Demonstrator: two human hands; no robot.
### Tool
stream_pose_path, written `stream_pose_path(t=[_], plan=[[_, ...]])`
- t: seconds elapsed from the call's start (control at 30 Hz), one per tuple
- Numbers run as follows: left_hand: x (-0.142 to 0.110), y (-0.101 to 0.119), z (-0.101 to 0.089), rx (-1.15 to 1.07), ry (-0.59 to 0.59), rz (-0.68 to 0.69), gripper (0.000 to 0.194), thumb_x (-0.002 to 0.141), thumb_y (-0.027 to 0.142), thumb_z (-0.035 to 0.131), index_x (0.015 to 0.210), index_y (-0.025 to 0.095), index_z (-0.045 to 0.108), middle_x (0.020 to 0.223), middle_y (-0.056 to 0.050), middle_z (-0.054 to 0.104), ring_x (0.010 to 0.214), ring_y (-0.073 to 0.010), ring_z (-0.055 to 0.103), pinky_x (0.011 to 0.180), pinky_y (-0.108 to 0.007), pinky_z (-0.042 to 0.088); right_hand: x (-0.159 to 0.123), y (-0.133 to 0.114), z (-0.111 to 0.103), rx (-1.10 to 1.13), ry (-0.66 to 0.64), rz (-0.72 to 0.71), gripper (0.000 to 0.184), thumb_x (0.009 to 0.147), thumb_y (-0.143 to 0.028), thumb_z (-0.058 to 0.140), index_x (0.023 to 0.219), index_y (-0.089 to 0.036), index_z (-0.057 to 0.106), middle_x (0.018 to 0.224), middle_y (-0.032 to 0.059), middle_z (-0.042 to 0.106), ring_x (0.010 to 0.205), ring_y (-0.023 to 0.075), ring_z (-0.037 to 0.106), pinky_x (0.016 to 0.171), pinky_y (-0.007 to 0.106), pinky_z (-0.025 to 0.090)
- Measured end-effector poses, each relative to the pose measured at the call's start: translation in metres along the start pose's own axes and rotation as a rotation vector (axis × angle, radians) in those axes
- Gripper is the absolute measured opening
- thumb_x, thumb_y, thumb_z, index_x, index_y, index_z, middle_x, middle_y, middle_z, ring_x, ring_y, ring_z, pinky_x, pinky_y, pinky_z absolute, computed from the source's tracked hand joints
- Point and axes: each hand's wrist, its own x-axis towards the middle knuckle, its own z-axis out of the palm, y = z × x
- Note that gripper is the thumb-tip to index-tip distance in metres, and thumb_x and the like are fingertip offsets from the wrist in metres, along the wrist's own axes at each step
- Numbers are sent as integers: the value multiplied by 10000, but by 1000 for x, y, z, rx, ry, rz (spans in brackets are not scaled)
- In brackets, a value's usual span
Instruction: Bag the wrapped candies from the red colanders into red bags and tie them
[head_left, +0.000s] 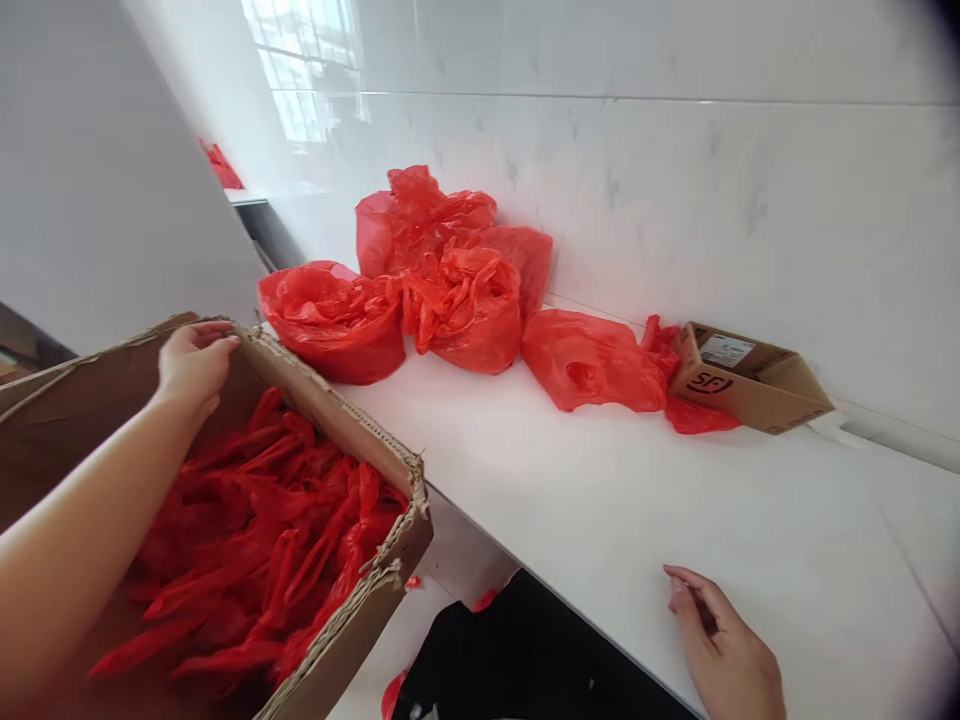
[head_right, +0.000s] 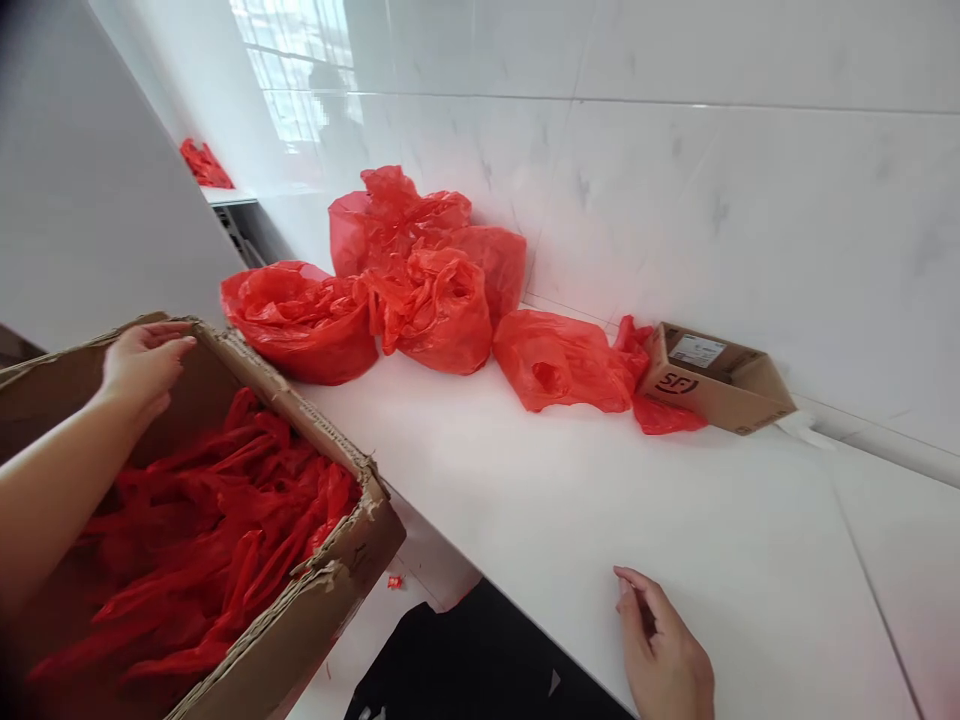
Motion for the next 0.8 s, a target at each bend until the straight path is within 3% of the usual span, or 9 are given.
stream_pose_path(t=[0.07, 0.17, 0.27, 0.4, 0.53, 0.63, 0.7, 0.8], plan=[[-14, 36, 7, -90, 27, 54, 410, 794, 197, 614, 1200, 144, 600, 788, 27, 566, 557, -49, 410, 507, -169, 325, -3, -2, 2, 40, 25, -47, 435, 819, -593, 436, 1019, -304, 693, 923, 18, 743, 823, 233, 700, 679, 319, 556], [-52, 93, 25, -161, -31, 277, 373, 764, 278, 634, 1131, 214, 657, 901, 13, 658, 704, -90, 554, 667, -215, 444, -6, -5, 5, 112, 52, -124, 417, 863, -560, 423, 1004, -283, 701, 984, 28, 729, 850, 217, 690, 731, 312, 550], [-99, 145, 53, -155, -232, 568, 232, 762, 322, 613, 962, 233, 690, 1077, 9, 671, 1007, -176, 609, 948, -344, 454, -9, -9, 5, 181, 84, -157, 438, 920, -506, 375, 1146, -266, 664, 904, 29, 707, 787, 185, 668, 730, 298, 540], [-159, 198, 108, -167, -571, 840, 209, 833, 340, 515, 932, 211, 647, 1122, -41, 628, 1068, -203, 593, 878, -336, 510, -11, -12, 4, 293, 123, -159, 480, 958, -441, 346, 1359, -230, 506, 798, 11, 652, 646, 149, 609, 662, 273, 527], [-223, 231, 176, -28, -809, 1110, 193, 888, 259, 475, 973, 205, 640, 1022, -44, 661, 954, -178, 619, 843, -310, 512, -11, -12, 4, 421, 107, -171, 420, 956, -421, 391, 1297, -228, 540, 823, 22, 648, 689, 149, 612, 646, 252, 516], [-269, 245, 228, 114, -952, 1297, 195, 913, 230, 482, 976, 215, 666, 1059, -49, 664, 1047, -196, 587, 896, -328, 489, -10, -11, 6, 470, 79, -158, 384, 961, -418, 389, 1244, -234, 574, 827, 31, 650, 671, 152, 598, 618, 251, 508], [-288, 250, 259, 247, -1008, 1362, 184, 922, 237, 507, 1016, 201, 661, 1113, -61, 649, 1099, -208, 568, 933, -370, 477, -10, -10, 7, 485, 77, -163, 367, 960, -416, 395, 1203, -232, 599, 809, 34, 649, 660, 156, 593, 615, 255, 507], [-292, 252, 294, 495, -1019, 1329, 244, 911, 296, 568, 1105, 156, 620, 1156, -84, 622, 1062, -216, 594, 904, -430, 500, -9, -11, 5, 491, 87, -198, 340, 957, -402, 405, 1151, -232, 627, 783, 30, 645, 635, 155, 584, 604, 252, 505]])
